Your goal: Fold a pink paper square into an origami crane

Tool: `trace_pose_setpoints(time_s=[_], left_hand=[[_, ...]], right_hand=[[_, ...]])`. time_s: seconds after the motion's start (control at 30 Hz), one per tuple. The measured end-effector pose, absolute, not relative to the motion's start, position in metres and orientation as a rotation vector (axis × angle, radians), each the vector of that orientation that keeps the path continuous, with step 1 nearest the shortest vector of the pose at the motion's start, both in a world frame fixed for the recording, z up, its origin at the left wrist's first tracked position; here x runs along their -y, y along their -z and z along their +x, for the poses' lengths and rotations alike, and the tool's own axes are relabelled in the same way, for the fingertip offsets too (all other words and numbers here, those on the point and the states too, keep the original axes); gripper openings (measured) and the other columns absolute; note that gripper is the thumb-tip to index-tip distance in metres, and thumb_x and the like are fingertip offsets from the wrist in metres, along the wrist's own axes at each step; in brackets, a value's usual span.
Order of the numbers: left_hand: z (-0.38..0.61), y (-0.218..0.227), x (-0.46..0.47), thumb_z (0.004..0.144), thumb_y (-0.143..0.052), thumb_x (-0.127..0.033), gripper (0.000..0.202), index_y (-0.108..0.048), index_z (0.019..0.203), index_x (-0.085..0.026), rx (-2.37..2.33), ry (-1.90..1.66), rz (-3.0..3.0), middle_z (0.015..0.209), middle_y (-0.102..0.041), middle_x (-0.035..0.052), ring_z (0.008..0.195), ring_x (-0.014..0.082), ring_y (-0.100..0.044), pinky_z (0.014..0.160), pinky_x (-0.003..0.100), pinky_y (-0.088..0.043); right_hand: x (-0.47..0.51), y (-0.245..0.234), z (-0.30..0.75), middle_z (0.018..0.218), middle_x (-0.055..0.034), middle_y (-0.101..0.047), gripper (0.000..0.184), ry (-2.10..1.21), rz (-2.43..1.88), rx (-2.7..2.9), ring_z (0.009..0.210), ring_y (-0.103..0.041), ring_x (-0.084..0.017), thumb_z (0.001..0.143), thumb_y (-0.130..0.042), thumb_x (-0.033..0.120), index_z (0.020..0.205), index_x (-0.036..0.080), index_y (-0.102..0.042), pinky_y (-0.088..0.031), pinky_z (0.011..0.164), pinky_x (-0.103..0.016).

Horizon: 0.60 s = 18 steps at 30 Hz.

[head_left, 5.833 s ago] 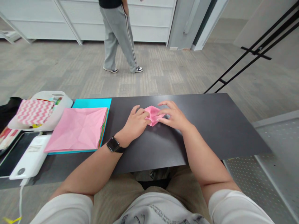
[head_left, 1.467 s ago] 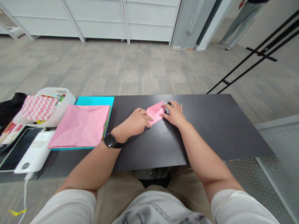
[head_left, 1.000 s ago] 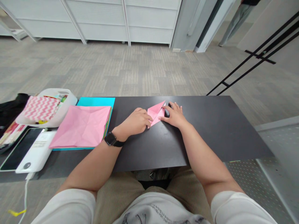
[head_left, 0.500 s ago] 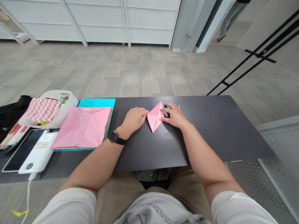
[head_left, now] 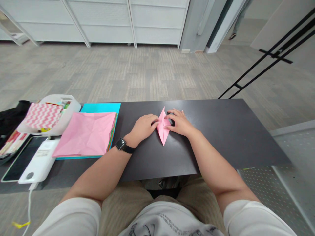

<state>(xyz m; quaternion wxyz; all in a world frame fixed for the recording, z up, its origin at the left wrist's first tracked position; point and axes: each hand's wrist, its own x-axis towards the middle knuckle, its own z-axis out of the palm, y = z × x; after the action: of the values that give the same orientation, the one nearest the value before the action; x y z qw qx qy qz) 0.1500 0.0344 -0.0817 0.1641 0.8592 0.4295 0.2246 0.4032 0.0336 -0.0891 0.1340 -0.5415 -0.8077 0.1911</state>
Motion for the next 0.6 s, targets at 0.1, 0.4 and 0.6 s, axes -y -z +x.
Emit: trace_pose_setpoints(time_s=[0.1, 0.4, 0.6], left_hand=[[0.149, 0.090, -0.038, 0.109, -0.053, -0.026, 0.026, -0.077, 0.118, -0.021, -1.171, -0.647, 2.543, 0.122, -0.076, 0.0081, 0.114, 0.0245, -0.070, 0.105, 0.043, -0.054], [0.151, 0.098, -0.041, 0.111, -0.044, -0.026, 0.038, -0.076, 0.132, -0.025, -1.209, -0.569, 2.578, 0.140, -0.074, 0.0070, 0.125, 0.0261, -0.065, 0.114, 0.049, -0.047], [0.150, 0.101, -0.044, 0.112, -0.044, -0.028, 0.039, -0.077, 0.131, -0.027, -1.258, -0.567, 2.511, 0.144, -0.072, 0.0061, 0.131, 0.0261, -0.063, 0.119, 0.051, -0.045]], right_hand=[[-0.033, 0.089, 0.403, 0.160, -0.0084, -0.056, 0.040, -0.553, -1.542, 2.304, 0.161, -0.039, -0.037, 0.086, -0.086, 0.043, 0.122, 0.031, -0.071, -0.017, 0.130, -0.077], [-0.031, 0.087, 0.401, 0.155, -0.0065, -0.058, 0.033, -0.561, -1.442, 2.343, 0.155, -0.046, -0.034, 0.089, -0.081, 0.033, 0.122, 0.034, -0.075, -0.019, 0.131, -0.074], [-0.031, 0.088, 0.401, 0.157, -0.0041, -0.057, 0.024, -0.608, -1.443, 2.331, 0.157, -0.043, -0.034, 0.091, -0.079, 0.034, 0.116, 0.036, -0.082, -0.016, 0.132, -0.074]])
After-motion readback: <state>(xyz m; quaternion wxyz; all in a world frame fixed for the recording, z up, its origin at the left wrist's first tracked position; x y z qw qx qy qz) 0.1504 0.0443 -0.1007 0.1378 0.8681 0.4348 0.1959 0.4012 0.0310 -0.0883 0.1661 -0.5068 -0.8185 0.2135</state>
